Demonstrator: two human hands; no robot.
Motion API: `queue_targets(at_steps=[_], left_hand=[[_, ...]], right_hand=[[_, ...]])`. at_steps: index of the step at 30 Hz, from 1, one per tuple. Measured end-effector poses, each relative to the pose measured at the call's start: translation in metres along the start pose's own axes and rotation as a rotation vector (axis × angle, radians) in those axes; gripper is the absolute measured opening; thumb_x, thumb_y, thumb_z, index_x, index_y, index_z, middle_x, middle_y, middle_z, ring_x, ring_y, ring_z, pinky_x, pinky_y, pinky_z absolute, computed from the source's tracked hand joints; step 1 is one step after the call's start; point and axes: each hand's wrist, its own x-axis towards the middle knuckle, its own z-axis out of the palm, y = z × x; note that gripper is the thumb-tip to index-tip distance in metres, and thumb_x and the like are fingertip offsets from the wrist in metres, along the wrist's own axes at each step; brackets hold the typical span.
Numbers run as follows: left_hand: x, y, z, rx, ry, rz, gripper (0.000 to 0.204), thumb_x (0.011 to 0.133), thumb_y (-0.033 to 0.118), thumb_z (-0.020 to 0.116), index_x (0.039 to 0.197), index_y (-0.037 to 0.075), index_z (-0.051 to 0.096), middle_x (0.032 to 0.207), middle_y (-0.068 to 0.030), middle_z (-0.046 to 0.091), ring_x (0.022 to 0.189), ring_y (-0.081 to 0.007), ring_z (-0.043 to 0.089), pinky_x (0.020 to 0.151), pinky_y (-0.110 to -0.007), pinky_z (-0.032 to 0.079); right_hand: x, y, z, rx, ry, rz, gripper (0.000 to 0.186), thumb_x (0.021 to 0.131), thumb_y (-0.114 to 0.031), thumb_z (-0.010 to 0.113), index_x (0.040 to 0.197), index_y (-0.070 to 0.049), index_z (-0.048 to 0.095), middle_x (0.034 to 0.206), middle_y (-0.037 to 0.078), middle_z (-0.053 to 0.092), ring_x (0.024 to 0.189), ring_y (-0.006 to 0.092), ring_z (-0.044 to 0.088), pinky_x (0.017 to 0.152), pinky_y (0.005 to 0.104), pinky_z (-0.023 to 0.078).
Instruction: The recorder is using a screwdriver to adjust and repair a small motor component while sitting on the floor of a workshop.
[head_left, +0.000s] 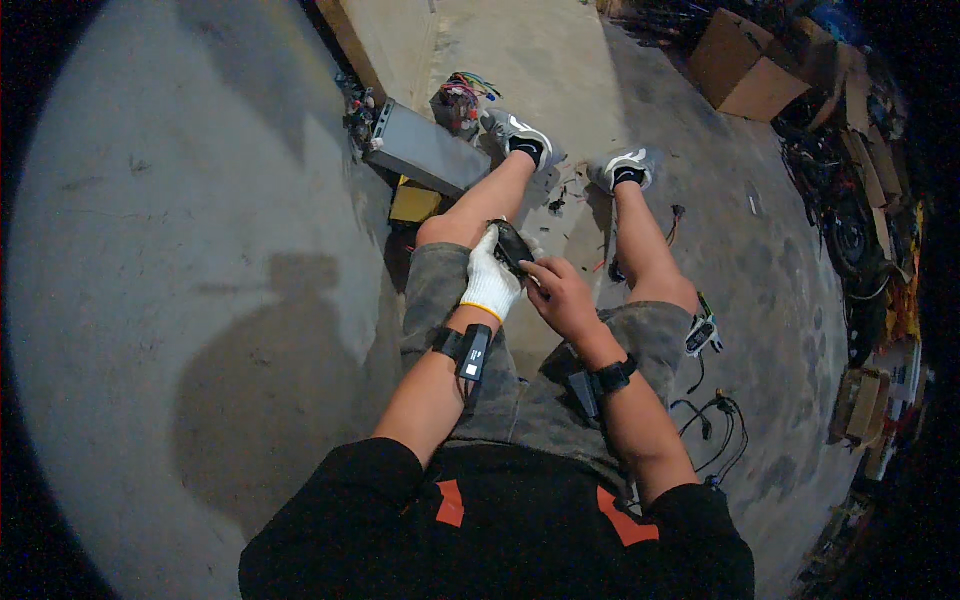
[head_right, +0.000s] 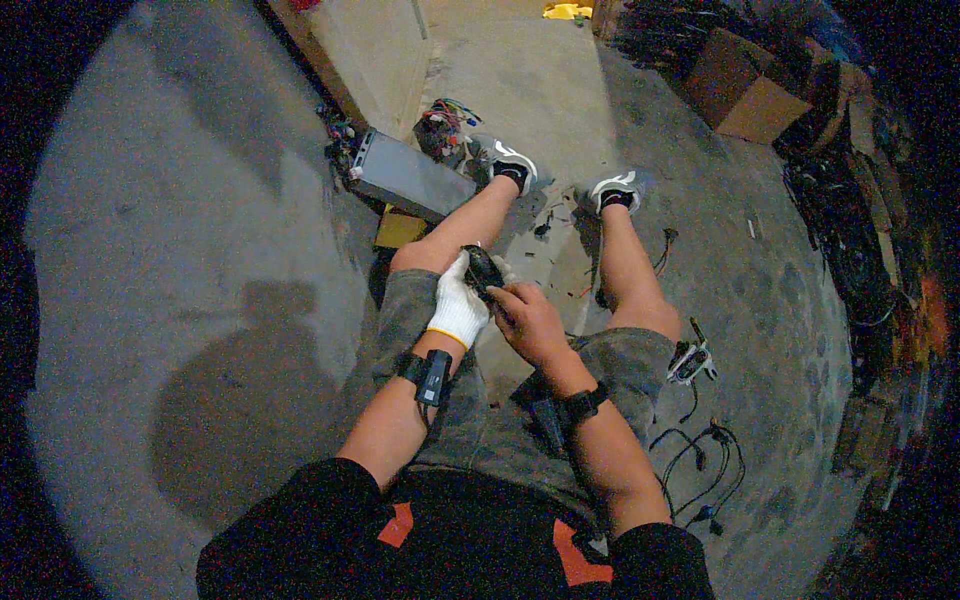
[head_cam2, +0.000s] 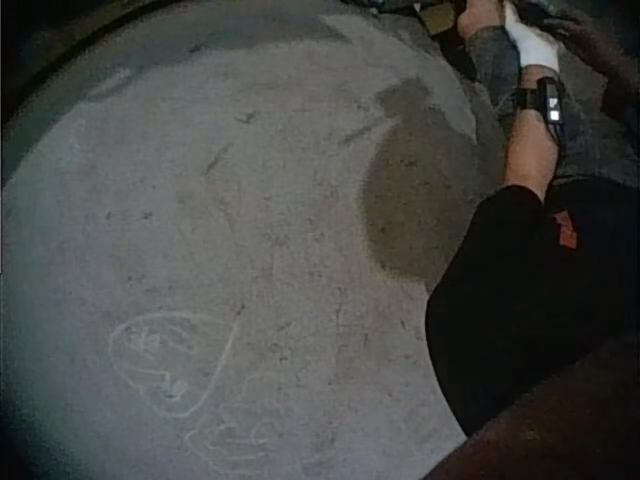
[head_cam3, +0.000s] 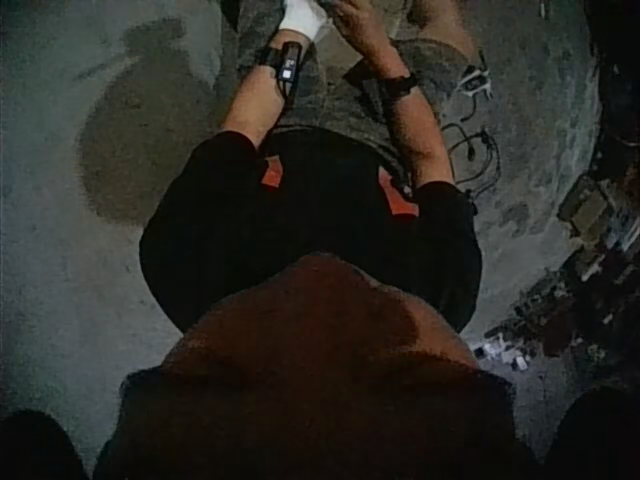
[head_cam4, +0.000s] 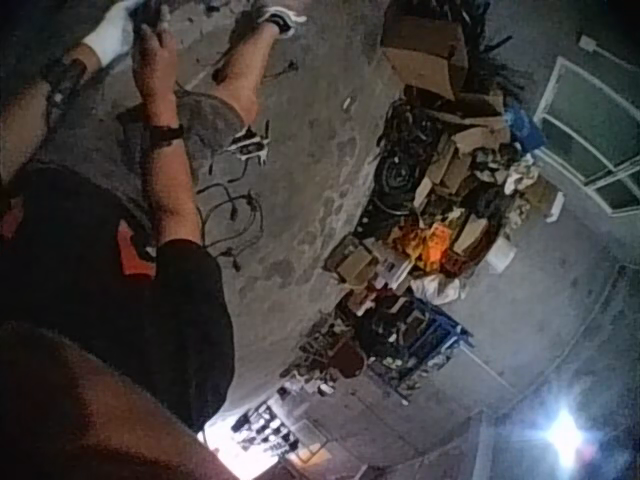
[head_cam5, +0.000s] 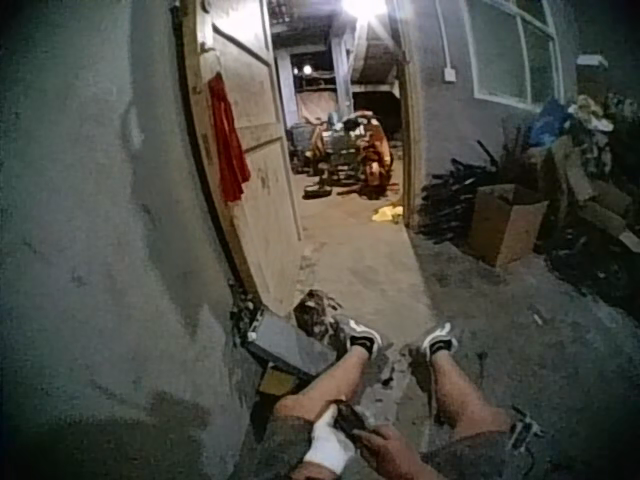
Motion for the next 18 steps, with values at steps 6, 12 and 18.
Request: queue_targets(at_steps=[6, 12, 18], left_hand=[[-0.009, 0.000, 0.011, 0.064, 0.088, -0.040, 0.032, 0.102, 0.037, 0.044, 0.114, 0.011, 0.058, 0.097, -0.0150, 0.066, 0.086, -0.0350, 0.064, 0.072, -0.052, 0.054], [-0.003, -0.005, 0.005, 0.194, 0.219, -0.061, 0.028, 0.099, 0.037, 0.049, 0.108, 0.011, 0.058, 0.089, -0.0131, 0.064, 0.080, -0.0348, 0.064, 0.070, -0.051, 0.054], [-0.004, -0.003, 0.006, 0.167, 0.247, -0.085, 0.024, 0.101, 0.033, 0.049, 0.106, 0.011, 0.056, 0.088, -0.0138, 0.063, 0.076, -0.0349, 0.063, 0.068, -0.053, 0.054]], right_hand=[[0.004, 0.022, -0.020, 0.060, 0.323, 0.287, 0.024, 0.089, -0.011, 0.070, 0.109, 0.000, 0.066, 0.079, 0.004, 0.062, 0.073, 0.0116, 0.058, 0.067, 0.0269, 0.049], [-0.008, 0.090, -0.051, 0.305, 0.792, 0.607, 0.059, 0.085, -0.007, 0.069, 0.134, 0.001, 0.037, 0.108, 0.010, 0.055, 0.085, 0.0175, 0.060, 0.080, 0.0282, 0.048], [0.002, 0.053, -0.057, 0.598, 0.685, 0.520, 0.068, 0.089, 0.000, 0.062, 0.144, -0.001, 0.022, 0.122, 0.017, 0.050, 0.106, 0.0253, 0.063, 0.093, 0.0328, 0.047]])
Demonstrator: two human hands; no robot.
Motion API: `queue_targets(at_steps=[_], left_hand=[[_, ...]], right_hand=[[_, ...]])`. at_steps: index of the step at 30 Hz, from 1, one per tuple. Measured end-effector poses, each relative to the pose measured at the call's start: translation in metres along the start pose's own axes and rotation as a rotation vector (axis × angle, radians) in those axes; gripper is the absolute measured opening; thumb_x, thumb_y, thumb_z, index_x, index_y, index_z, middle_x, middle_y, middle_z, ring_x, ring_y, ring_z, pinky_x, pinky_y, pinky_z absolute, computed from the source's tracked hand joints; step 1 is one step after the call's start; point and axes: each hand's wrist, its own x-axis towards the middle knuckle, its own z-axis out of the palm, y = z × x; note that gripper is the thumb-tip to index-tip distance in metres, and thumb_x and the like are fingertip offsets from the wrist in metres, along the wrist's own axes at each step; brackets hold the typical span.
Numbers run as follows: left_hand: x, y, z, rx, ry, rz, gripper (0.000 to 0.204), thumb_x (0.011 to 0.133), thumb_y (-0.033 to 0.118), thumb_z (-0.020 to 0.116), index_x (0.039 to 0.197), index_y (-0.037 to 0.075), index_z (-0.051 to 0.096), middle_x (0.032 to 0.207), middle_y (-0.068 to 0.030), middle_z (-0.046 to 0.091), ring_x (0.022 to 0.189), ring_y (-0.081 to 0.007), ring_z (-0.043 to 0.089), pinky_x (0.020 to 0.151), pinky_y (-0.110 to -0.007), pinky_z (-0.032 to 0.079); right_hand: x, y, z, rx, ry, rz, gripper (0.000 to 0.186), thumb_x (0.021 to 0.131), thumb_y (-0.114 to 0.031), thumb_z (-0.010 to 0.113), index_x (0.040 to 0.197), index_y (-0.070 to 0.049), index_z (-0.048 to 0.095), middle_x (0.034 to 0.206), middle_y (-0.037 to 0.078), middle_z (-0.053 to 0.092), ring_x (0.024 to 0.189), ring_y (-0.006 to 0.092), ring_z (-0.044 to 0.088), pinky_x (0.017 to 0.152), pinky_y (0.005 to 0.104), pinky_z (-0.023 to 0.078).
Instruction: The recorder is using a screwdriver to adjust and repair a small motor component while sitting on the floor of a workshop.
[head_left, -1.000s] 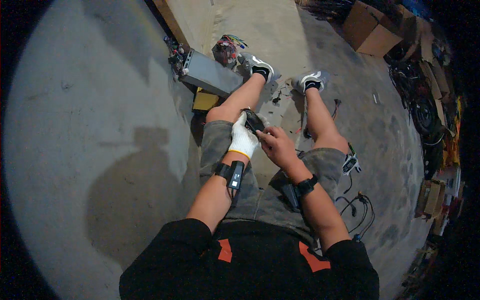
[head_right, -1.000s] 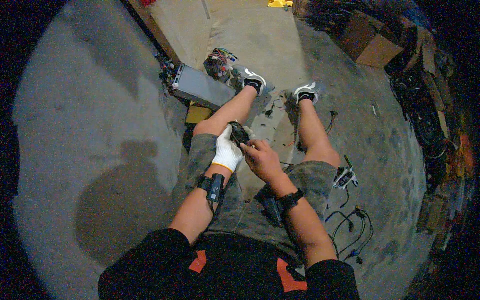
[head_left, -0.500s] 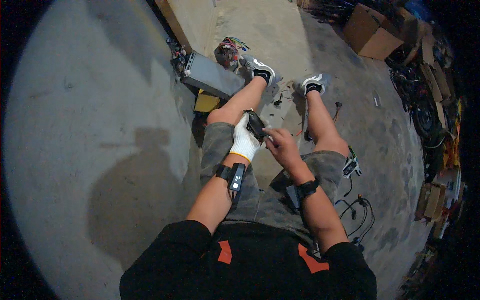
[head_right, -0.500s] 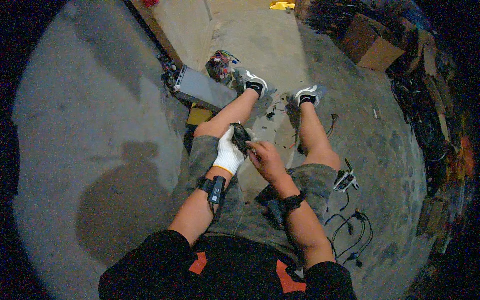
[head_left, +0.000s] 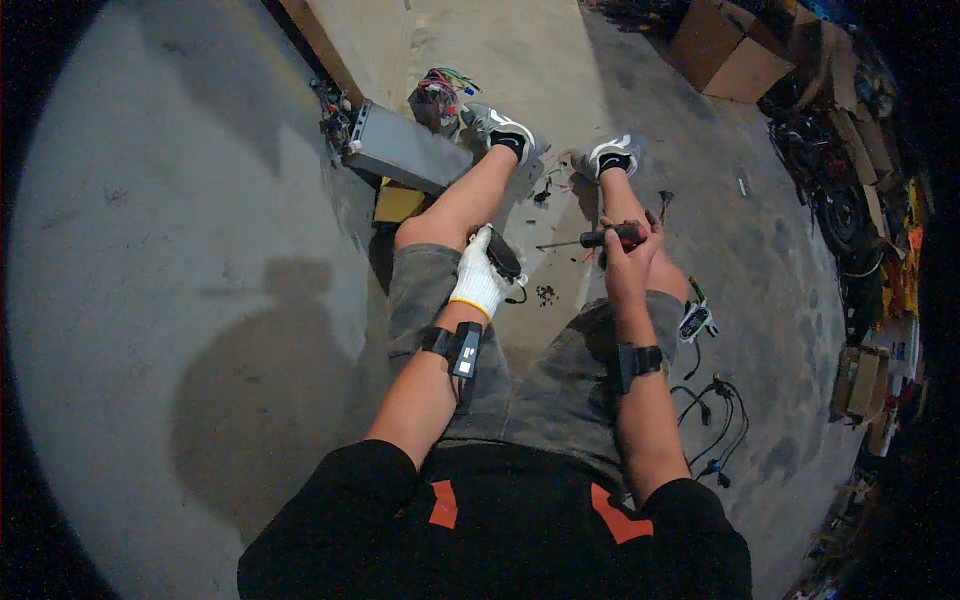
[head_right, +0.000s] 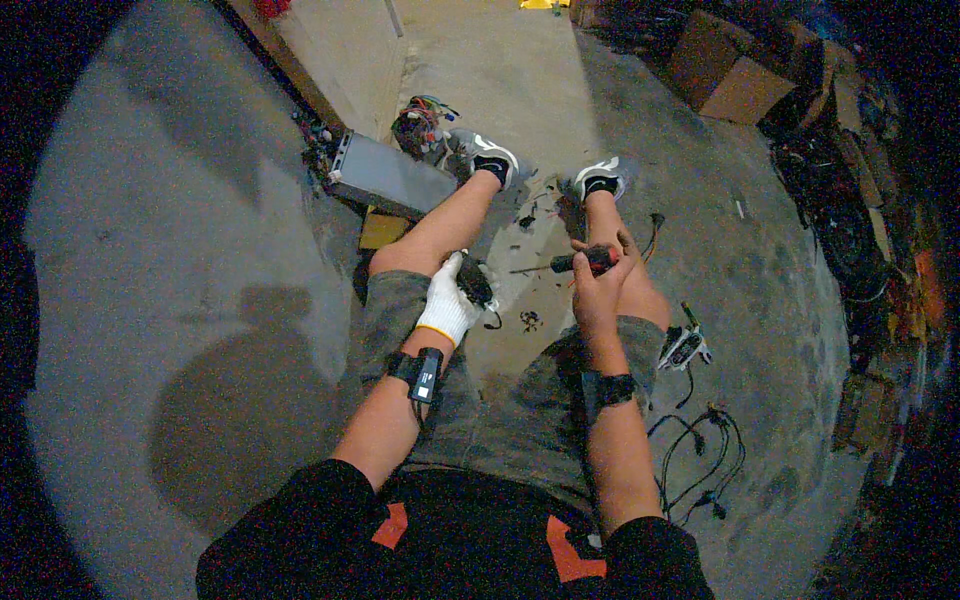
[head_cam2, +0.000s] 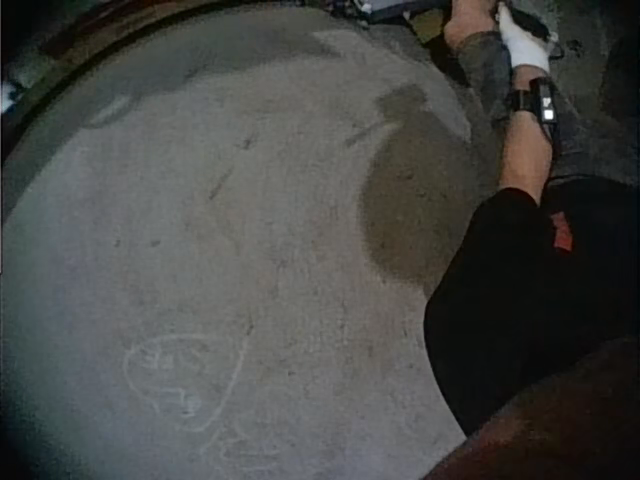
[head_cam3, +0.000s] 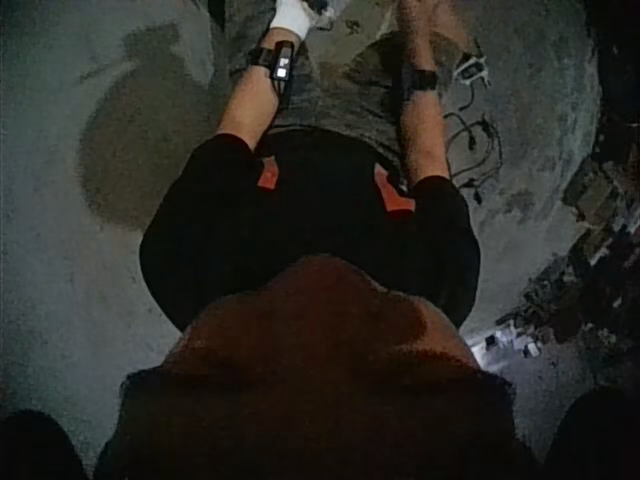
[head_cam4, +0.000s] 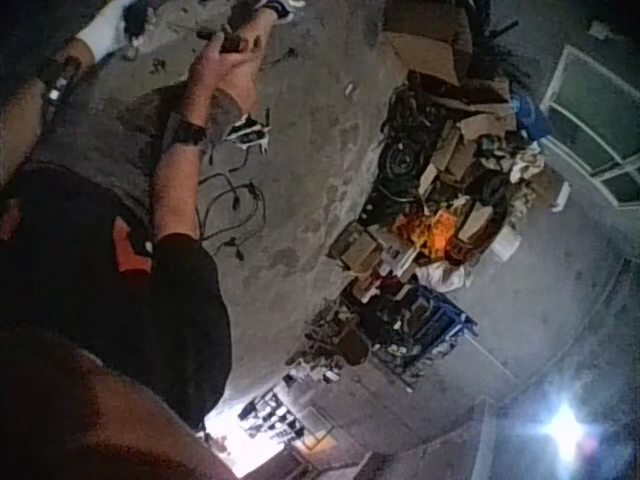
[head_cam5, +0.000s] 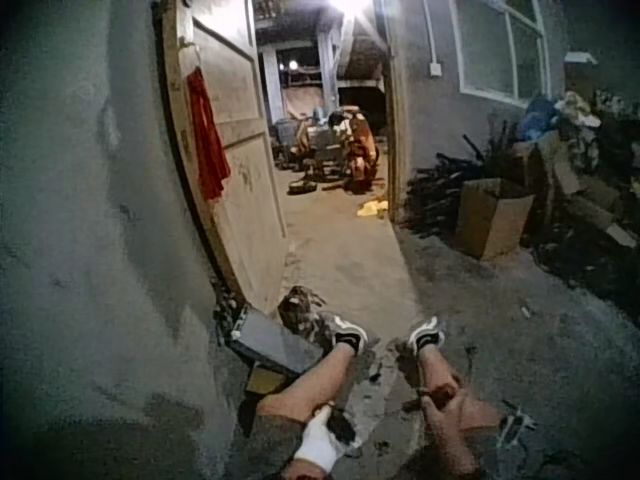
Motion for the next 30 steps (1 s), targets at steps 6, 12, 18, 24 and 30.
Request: queue_targets(at_steps=[6, 12, 18, 24, 30], left_hand=[[-0.016, 0.005, 0.009, 0.009, -0.009, -0.049, 0.023, 0.100, 0.034, 0.051, 0.108, 0.013, 0.056, 0.090, -0.0141, 0.063, 0.080, -0.0340, 0.063, 0.071, -0.053, 0.054], [-0.012, 0.000, 0.011, -0.001, 0.036, -0.030, 0.022, 0.100, 0.035, 0.052, 0.107, 0.015, 0.057, 0.094, -0.0142, 0.063, 0.083, -0.0347, 0.062, 0.081, -0.057, 0.050], [-0.008, -0.002, 0.011, -0.035, 0.064, -0.037, 0.023, 0.100, 0.035, 0.051, 0.108, 0.014, 0.056, 0.095, -0.0147, 0.062, 0.085, -0.0359, 0.061, 0.083, -0.058, 0.050], [-0.011, 0.001, 0.011, -0.013, 0.065, -0.036, 0.022, 0.099, 0.035, 0.053, 0.104, 0.014, 0.057, 0.093, -0.0112, 0.061, 0.086, -0.0347, 0.059, 0.080, -0.058, 0.049], [-0.012, 0.003, 0.011, 0.034, 0.059, -0.081, 0.020, 0.096, 0.032, 0.060, 0.100, 0.013, 0.060, 0.093, -0.0075, 0.063, 0.085, -0.0305, 0.060, 0.077, -0.052, 0.050]], right_hand=[[0.002, -0.005, 0.006, -0.077, 0.160, -0.072, 0.055, 0.097, -0.017, 0.062, 0.141, 0.001, 0.034, 0.113, 0.013, 0.060, 0.101, 0.0187, 0.060, 0.088, 0.0292, 0.048], [0.000, 0.002, -0.005, -0.050, 0.040, -0.096, 0.051, 0.097, -0.019, 0.061, 0.137, 0.003, 0.038, 0.106, 0.015, 0.062, 0.089, 0.0219, 0.068, 0.080, 0.0307, 0.053], [-0.010, 0.010, 0.007, -0.163, -0.132, -0.212, 0.047, 0.099, -0.012, 0.057, 0.138, 0.000, 0.035, 0.103, 0.011, 0.063, 0.089, 0.0185, 0.067, 0.078, 0.0295, 0.054], [-0.012, 0.007, 0.013, -0.127, -0.093, -0.241, 0.046, 0.098, -0.011, 0.058, 0.137, 0.000, 0.035, 0.102, 0.012, 0.061, 0.090, 0.0201, 0.068, 0.077, 0.0295, 0.055], [-0.004, 0.001, 0.009, 0.089, 0.102, -0.052, 0.043, 0.100, -0.018, 0.056, 0.136, -0.004, 0.037, 0.100, 0.012, 0.063, 0.081, 0.0198, 0.068, 0.068, 0.0275, 0.053]])
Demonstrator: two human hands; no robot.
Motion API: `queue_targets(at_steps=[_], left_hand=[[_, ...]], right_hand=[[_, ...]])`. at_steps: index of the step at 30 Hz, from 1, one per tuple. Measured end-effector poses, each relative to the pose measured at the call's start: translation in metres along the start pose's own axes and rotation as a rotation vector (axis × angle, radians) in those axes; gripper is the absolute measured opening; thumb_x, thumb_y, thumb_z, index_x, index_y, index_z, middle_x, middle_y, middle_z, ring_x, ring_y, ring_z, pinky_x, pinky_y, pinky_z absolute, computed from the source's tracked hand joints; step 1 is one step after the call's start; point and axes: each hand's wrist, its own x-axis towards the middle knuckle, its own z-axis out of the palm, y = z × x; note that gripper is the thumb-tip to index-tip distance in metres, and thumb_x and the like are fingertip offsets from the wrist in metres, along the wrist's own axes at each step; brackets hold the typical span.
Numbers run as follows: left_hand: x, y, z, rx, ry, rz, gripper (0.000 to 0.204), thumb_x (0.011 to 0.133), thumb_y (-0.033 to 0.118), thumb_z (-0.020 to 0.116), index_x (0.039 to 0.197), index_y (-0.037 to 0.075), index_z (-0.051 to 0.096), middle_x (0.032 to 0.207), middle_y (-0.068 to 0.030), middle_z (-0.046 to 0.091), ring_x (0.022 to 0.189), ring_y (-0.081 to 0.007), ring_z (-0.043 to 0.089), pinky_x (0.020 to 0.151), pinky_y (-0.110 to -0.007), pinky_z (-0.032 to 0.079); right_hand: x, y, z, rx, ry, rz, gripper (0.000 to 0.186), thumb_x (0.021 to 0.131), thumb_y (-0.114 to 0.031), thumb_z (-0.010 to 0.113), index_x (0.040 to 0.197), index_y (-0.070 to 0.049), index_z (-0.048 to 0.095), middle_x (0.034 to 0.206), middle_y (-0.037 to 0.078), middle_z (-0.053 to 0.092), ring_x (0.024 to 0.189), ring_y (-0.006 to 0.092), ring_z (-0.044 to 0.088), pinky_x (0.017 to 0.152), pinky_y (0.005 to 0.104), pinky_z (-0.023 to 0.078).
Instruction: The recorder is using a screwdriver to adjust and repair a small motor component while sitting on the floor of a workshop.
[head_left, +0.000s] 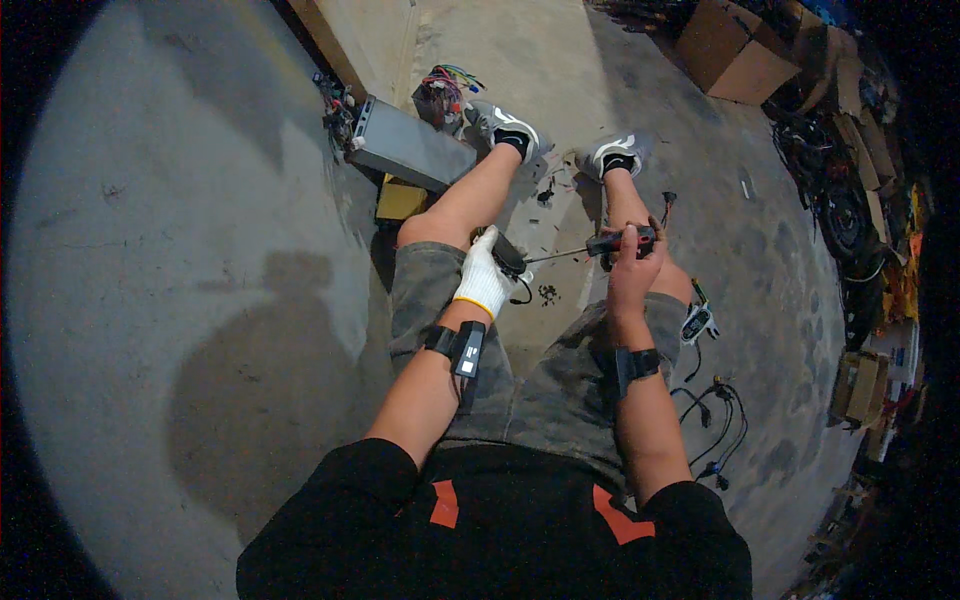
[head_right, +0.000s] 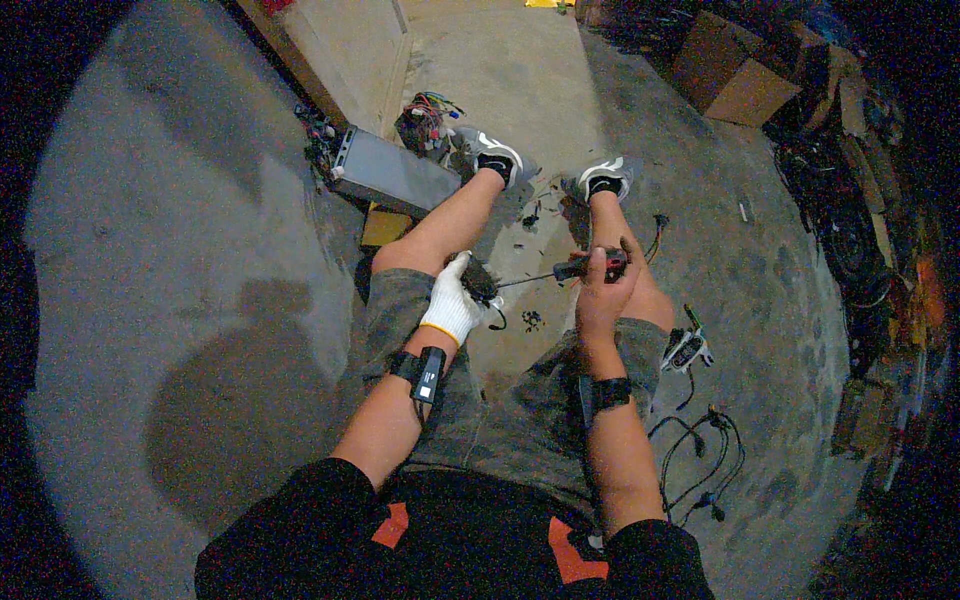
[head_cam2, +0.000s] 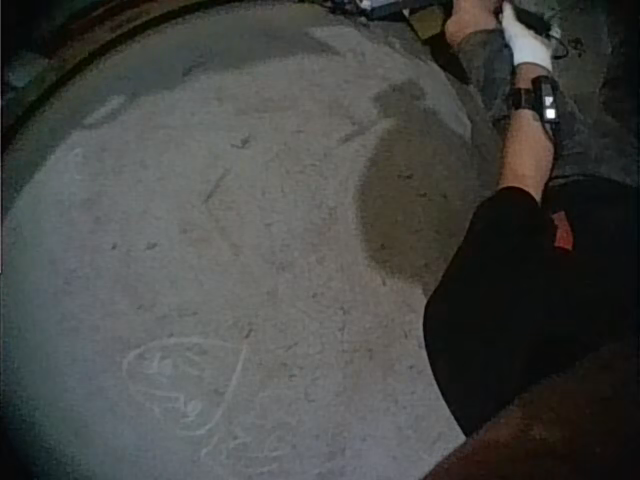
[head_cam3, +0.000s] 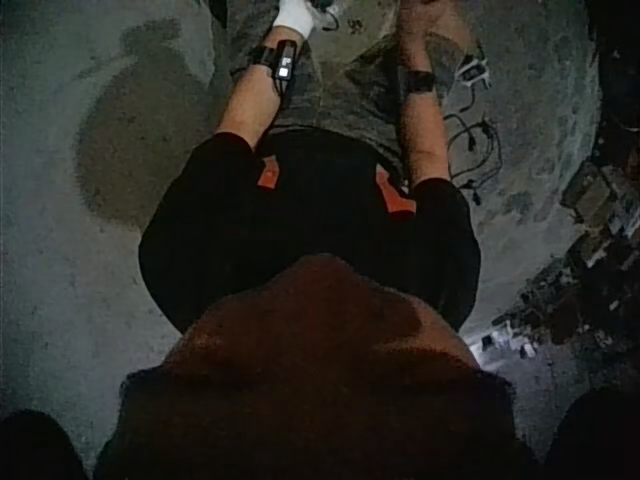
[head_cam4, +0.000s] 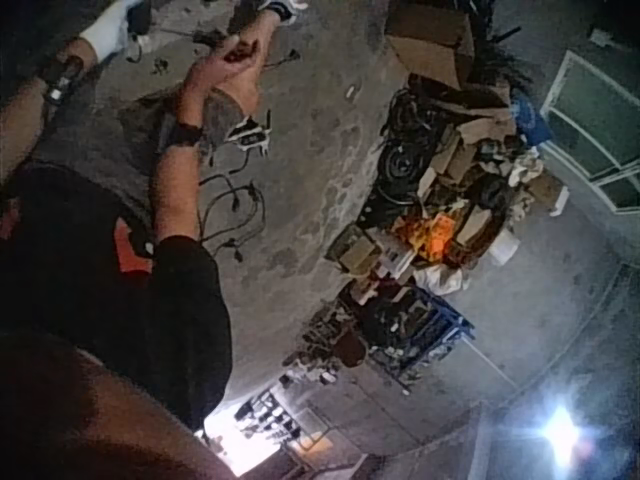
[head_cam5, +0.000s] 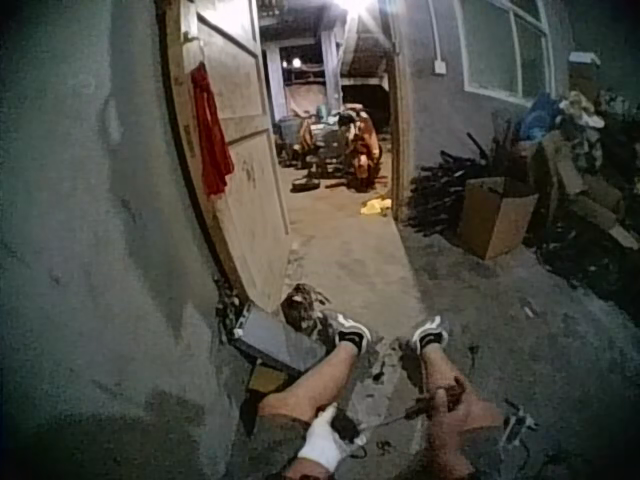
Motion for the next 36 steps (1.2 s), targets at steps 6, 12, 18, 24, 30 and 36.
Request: queue_targets(at_steps=[6, 12, 18, 24, 30, 36], left_hand=[[-0.006, -0.004, 0.004, 0.025, -0.150, 0.056, 0.019, 0.095, 0.028, 0.061, 0.102, 0.010, 0.062, 0.091, -0.0098, 0.067, 0.079, -0.0294, 0.064, 0.075, -0.051, 0.055], [-0.032, 0.000, 0.018, -0.026, -0.385, -0.065, 0.033, 0.101, 0.035, 0.046, 0.109, 0.008, 0.061, 0.092, -0.0163, 0.069, 0.083, -0.0355, 0.067, 0.081, -0.056, 0.057], [-0.026, 0.002, 0.011, -0.070, -0.436, -0.081, 0.038, 0.102, 0.037, 0.041, 0.110, 0.005, 0.060, 0.092, -0.0181, 0.069, 0.086, -0.0374, 0.068, 0.082, -0.056, 0.057], [-0.027, 0.002, 0.014, -0.059, -0.297, -0.067, 0.039, 0.102, 0.038, 0.040, 0.108, 0.004, 0.060, 0.088, -0.0177, 0.068, 0.083, -0.0363, 0.067, 0.081, -0.056, 0.057], [-0.022, -0.001, 0.013, -0.073, -0.299, -0.047, 0.030, 0.101, 0.032, 0.049, 0.106, 0.006, 0.061, 0.087, -0.0151, 0.067, 0.080, -0.0337, 0.066, 0.079, -0.052, 0.056], [-0.019, 0.000, 0.011, -0.105, -0.284, -0.080, 0.033, 0.102, 0.035, 0.044, 0.102, 0.005, 0.059, 0.084, -0.0164, 0.065, 0.078, -0.0340, 0.065, 0.078, -0.054, 0.057]], right_hand=[[0.014, 0.024, -0.019, 0.042, 0.099, 0.133, 0.046, 0.100, -0.023, 0.057, 0.136, -0.003, 0.036, 0.096, 0.014, 0.065, 0.082, 0.0232, 0.069, 0.068, 0.0266, 0.051], [0.018, 0.028, -0.025, -0.022, 0.174, 0.109, 0.048, 0.098, -0.024, 0.061, 0.134, -0.001, 0.040, 0.102, 0.012, 0.061, 0.081, 0.0165, 0.063, 0.067, 0.0247, 0.048], [0.007, -0.005, -0.005, -0.091, 0.130, 0.054, 0.053, 0.097, -0.024, 0.062, 0.136, 0.003, 0.038, 0.107, 0.013, 0.058, 0.091, 0.0188, 0.060, 0.081, 0.0302, 0.050], [0.004, -0.010, -0.005, -0.139, 0.103, -0.022, 0.054, 0.097, -0.028, 0.063, 0.137, 0.001, 0.041, 0.113, 0.010, 0.054, 0.097, 0.0157, 0.055, 0.084, 0.0292, 0.047], [0.007, -0.010, -0.008, -0.075, 0.118, -0.046, 0.049, 0.098, -0.024, 0.061, 0.135, 0.001, 0.040, 0.110, 0.011, 0.057, 0.094, 0.0187, 0.060, 0.084, 0.0310, 0.050], [0.010, -0.008, -0.011, -0.095, 0.126, -0.110, 0.042, 0.099, -0.018, 0.058, 0.131, 0.001, 0.039, 0.099, 0.013, 0.063, 0.080, 0.0233, 0.069, 0.077, 0.0328, 0.054]])
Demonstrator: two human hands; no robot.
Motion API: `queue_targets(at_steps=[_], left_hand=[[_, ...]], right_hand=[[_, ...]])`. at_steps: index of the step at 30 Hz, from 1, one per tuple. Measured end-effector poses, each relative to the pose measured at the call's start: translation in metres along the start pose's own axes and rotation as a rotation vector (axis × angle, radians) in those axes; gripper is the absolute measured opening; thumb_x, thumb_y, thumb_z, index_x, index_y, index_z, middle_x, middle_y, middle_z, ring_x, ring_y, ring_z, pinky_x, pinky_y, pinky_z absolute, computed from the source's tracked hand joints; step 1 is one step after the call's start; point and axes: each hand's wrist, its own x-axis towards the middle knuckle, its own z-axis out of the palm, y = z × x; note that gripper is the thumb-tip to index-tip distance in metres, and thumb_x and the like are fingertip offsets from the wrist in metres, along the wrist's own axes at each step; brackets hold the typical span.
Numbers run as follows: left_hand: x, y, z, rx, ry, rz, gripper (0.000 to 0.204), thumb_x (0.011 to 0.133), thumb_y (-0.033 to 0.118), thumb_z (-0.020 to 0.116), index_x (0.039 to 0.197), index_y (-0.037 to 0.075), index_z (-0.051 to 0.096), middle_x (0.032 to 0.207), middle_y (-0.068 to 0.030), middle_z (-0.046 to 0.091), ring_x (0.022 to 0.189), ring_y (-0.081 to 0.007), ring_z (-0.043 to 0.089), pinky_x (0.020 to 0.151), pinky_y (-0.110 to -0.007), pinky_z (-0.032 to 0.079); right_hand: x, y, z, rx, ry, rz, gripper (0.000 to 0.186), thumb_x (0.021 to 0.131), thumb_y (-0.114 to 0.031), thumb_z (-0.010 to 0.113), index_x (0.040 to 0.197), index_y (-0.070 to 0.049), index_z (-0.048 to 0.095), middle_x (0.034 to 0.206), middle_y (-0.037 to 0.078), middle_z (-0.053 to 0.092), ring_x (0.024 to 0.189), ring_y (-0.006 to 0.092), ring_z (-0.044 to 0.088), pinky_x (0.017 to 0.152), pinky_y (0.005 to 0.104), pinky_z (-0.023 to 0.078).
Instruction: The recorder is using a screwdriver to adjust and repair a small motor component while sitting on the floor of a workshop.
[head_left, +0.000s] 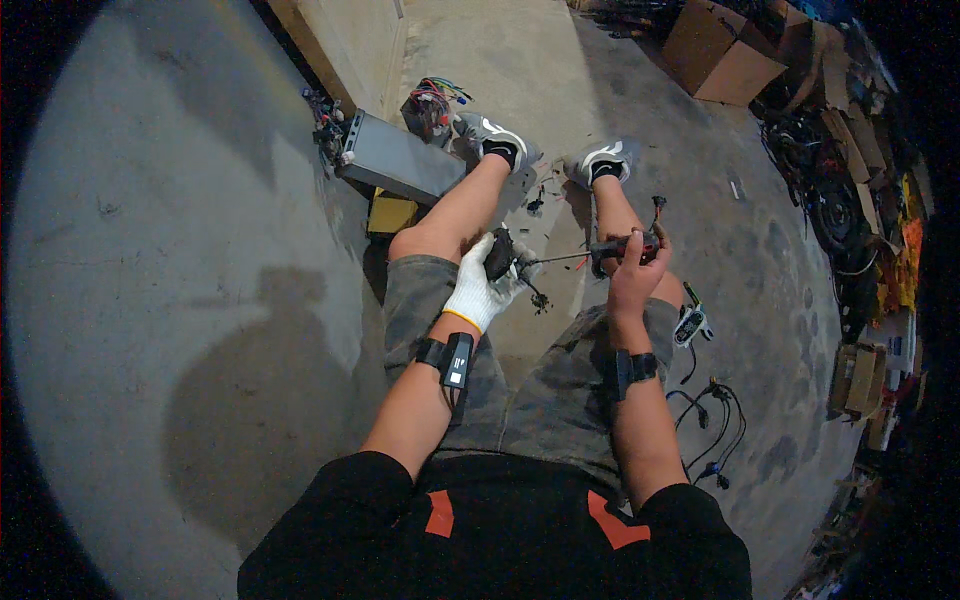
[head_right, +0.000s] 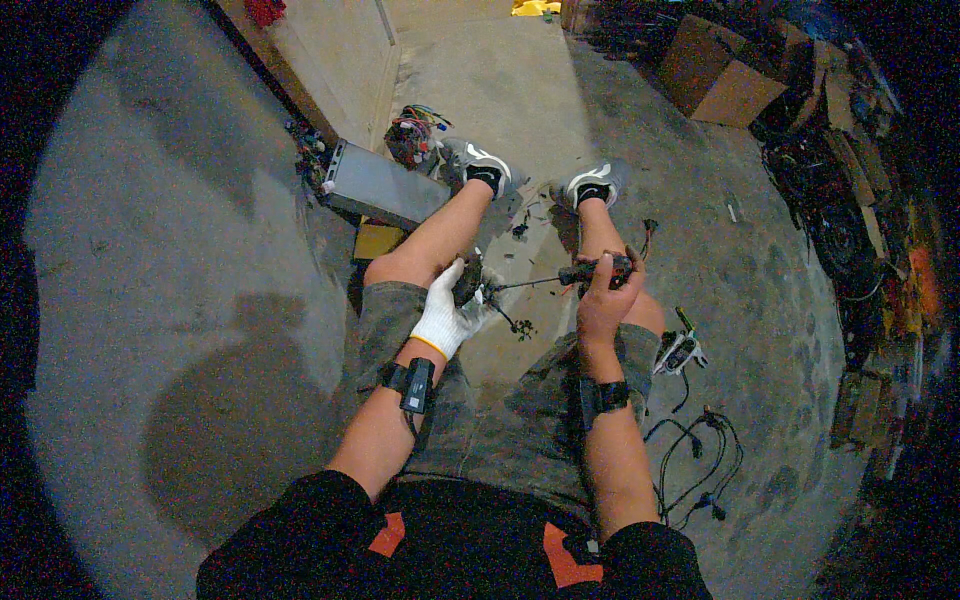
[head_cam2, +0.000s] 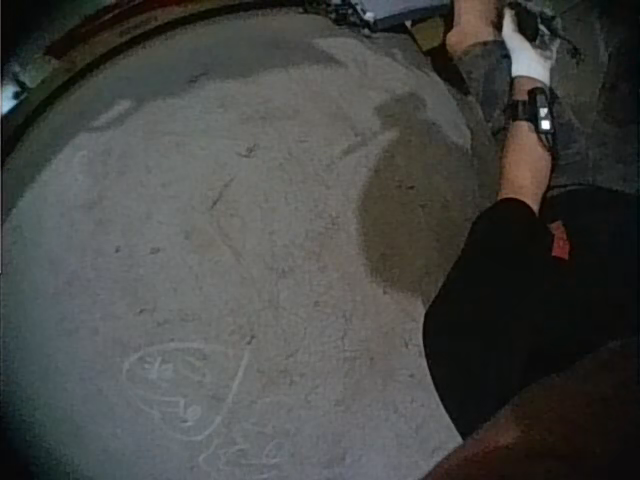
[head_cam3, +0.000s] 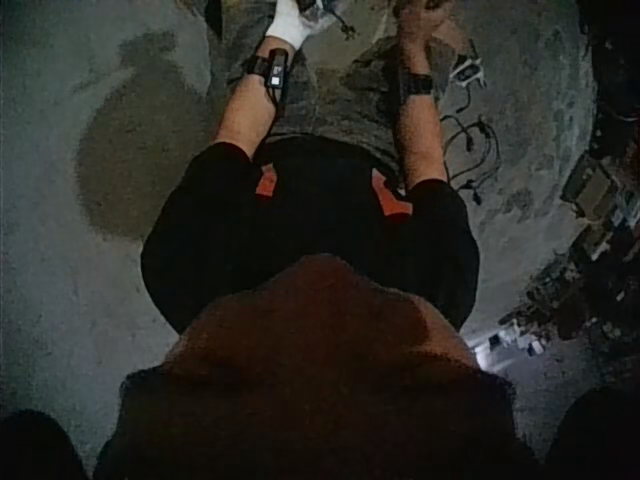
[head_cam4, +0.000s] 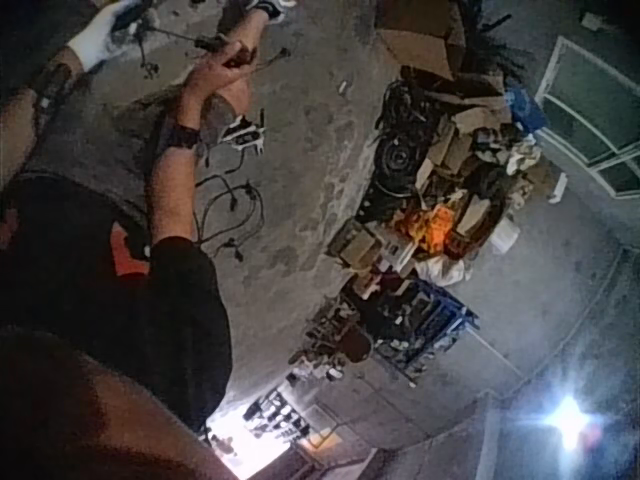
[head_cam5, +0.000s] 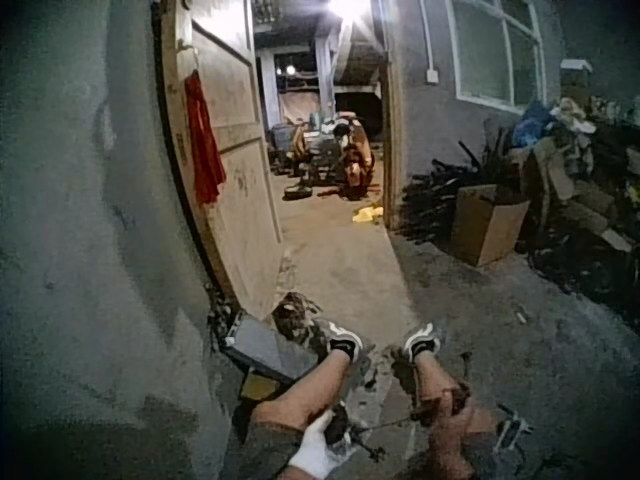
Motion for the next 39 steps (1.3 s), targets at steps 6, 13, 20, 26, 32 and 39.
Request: queue_targets(at_steps=[6, 13, 20, 26, 32, 39], left_hand=[[-0.006, 0.001, 0.006, 0.063, 0.012, 0.008, 0.034, 0.101, 0.036, 0.044, 0.102, 0.006, 0.060, 0.082, -0.0149, 0.065, 0.079, -0.0329, 0.066, 0.077, -0.053, 0.057], [-0.006, 0.000, 0.005, 0.121, 0.040, -0.004, 0.034, 0.101, 0.037, 0.044, 0.103, 0.007, 0.060, 0.081, -0.0128, 0.066, 0.078, -0.0333, 0.066, 0.070, -0.050, 0.057], [0.005, 0.001, -0.006, 0.120, -0.013, -0.023, 0.035, 0.101, 0.037, 0.043, 0.101, 0.006, 0.059, 0.081, -0.0145, 0.067, 0.072, -0.0341, 0.066, 0.063, -0.045, 0.058], [0.010, 0.004, -0.013, 0.138, -0.065, -0.037, 0.037, 0.101, 0.037, 0.041, 0.101, 0.004, 0.058, 0.080, -0.0168, 0.065, 0.070, -0.0350, 0.066, 0.063, -0.046, 0.058], [0.010, 0.003, -0.012, 0.037, -0.082, -0.033, 0.036, 0.101, 0.036, 0.042, 0.100, 0.003, 0.058, 0.079, -0.0166, 0.064, 0.072, -0.0350, 0.066, 0.065, -0.047, 0.059], [0.005, -0.001, -0.003, 0.048, -0.030, 0.014, 0.035, 0.100, 0.036, 0.046, 0.104, 0.004, 0.060, 0.083, -0.0162, 0.066, 0.074, -0.0336, 0.067, 0.072, -0.048, 0.059]], right_hand=[[-0.002, -0.005, 0.001, 0.011, -0.024, 0.084, 0.047, 0.098, -0.023, 0.060, 0.134, 0.001, 0.041, 0.104, 0.009, 0.060, 0.088, 0.0155, 0.061, 0.082, 0.0282, 0.049], [0.001, 0.012, 0.000, 0.028, -0.029, 0.068, 0.045, 0.098, -0.019, 0.061, 0.133, 0.000, 0.041, 0.102, 0.009, 0.060, 0.086, 0.0152, 0.063, 0.078, 0.0292, 0.052], [0.002, 0.011, 0.000, -0.128, -0.015, -0.067, 0.043, 0.098, -0.016, 0.060, 0.133, -0.001, 0.042, 0.102, 0.010, 0.059, 0.086, 0.0182, 0.063, 0.080, 0.0299, 0.052], [-0.004, -0.001, 0.004, 0.077, -0.081, 0.086, 0.043, 0.098, -0.017, 0.060, 0.133, 0.000, 0.044, 0.104, 0.011, 0.059, 0.093, 0.0184, 0.062, 0.080, 0.0299, 0.052], [0.004, 0.021, -0.003, -0.124, 0.058, -0.015, 0.044, 0.095, -0.018, 0.064, 0.130, 0.002, 0.046, 0.107, 0.013, 0.060, 0.090, 0.0180, 0.061, 0.079, 0.0315, 0.051], [0.014, 0.043, -0.019, 0.008, 0.090, 0.115, 0.038, 0.094, -0.020, 0.067, 0.123, -0.001, 0.051, 0.097, 0.005, 0.062, 0.081, 0.0151, 0.062, 0.070, 0.0269, 0.051]])
